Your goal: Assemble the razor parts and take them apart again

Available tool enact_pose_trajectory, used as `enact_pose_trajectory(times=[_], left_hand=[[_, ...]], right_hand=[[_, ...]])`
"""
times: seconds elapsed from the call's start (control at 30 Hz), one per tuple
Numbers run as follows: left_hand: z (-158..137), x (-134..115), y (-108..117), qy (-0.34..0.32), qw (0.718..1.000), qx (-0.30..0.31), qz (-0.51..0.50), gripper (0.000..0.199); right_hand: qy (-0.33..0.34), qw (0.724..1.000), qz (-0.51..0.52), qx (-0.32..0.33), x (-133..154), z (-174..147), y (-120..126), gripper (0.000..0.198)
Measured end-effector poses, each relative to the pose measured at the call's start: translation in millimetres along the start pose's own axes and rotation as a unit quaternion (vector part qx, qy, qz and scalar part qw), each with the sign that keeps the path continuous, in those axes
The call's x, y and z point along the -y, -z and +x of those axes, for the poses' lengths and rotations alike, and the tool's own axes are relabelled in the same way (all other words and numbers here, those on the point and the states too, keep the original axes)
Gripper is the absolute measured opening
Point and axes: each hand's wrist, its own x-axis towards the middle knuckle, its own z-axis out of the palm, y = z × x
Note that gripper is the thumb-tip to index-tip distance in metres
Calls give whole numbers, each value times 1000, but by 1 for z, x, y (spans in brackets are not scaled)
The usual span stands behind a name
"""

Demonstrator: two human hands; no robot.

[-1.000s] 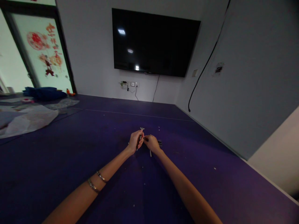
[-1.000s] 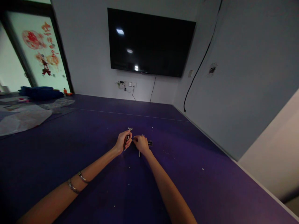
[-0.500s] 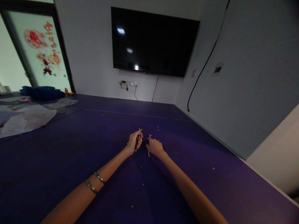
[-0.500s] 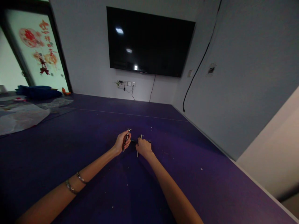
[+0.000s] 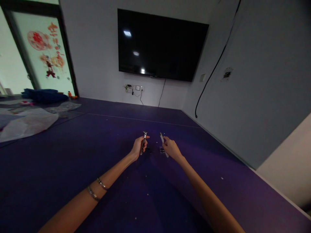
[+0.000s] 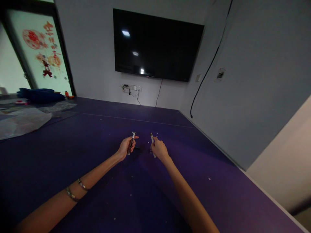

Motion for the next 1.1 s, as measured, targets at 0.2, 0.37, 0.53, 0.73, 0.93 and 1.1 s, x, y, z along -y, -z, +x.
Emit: enact_pose_trajectory(times=[0.2,0.37,0.53,0.73,0.93,1.1], left_hand=[[7,-14,-7,-66,996,23,55,25],[4,-27,-21,-107,985,68,117,21],[5,-28,-26,-118,981,85,129,19],[4,-20,-24,-110,975,117,151,21],[-4,-22,-27,-108,970,140,167,19],[-9,-28,-25,-110,965,156,179,19]], right_hand=[[-4,975,212,-63,-31,4,30,42],[-13,955,281,-94,-45,1,58,37],[26,959,274,-66,-46,-7,87,39],[132,966,222,12,-37,-21,111,34],[178,963,198,47,-25,-28,118,30],[205,958,193,60,-13,-33,122,27]])
